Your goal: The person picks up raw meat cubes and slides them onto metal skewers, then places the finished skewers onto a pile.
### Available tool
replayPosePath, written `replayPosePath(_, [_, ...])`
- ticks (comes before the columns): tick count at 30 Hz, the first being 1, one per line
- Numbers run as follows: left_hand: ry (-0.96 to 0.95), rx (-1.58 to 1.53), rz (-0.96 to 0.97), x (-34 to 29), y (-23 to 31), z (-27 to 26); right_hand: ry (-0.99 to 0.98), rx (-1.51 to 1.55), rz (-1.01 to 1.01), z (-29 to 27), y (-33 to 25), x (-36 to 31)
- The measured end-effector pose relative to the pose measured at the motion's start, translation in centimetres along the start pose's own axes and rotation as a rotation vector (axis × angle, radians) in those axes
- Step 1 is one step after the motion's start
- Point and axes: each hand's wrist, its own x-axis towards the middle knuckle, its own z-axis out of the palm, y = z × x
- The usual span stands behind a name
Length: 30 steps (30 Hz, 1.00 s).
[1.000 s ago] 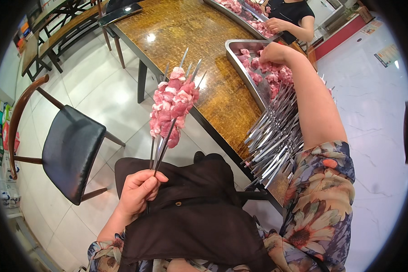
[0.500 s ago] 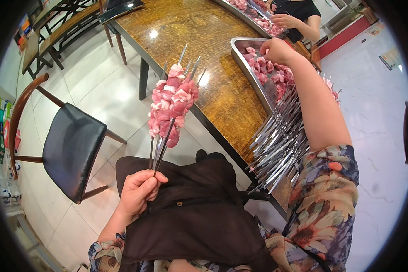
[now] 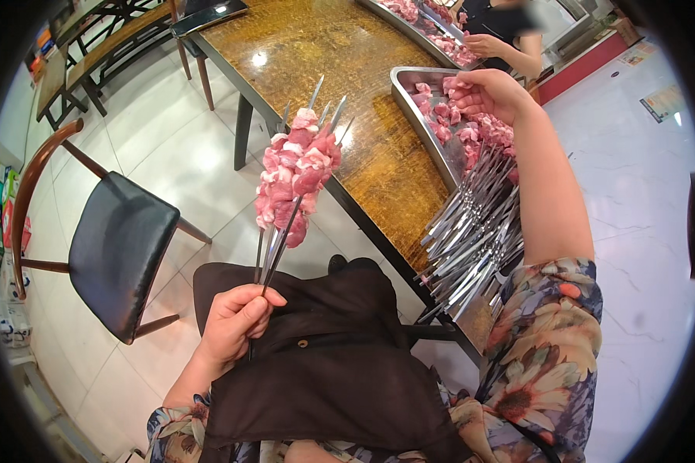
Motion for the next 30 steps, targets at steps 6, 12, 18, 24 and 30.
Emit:
replayPosePath(6, [-0.015,0.101,-0.007,-0.8,0.4,1.9,-0.064,0.547,-0.267,1.9,0.9,-5.6])
replayPosePath(12, [-0.052,0.326,-0.057,-1.6,0.4,4.9,0.000,0.776,-0.556,9.4,2.0,-11.9])
replayPosePath(18, [-0.057,0.320,-0.073,-3.2,0.5,7.3,-0.076,0.923,-0.665,13.7,2.1,-15.9])
replayPosePath(24, [0.041,0.349,-0.035,-5.0,0.3,8.5,-0.163,0.957,-0.711,14.9,2.1,-17.8])
replayPosePath(30, [0.089,0.332,-0.067,-5.7,0.4,9.5,-0.185,0.924,-0.709,14.9,2.0,-18.4])
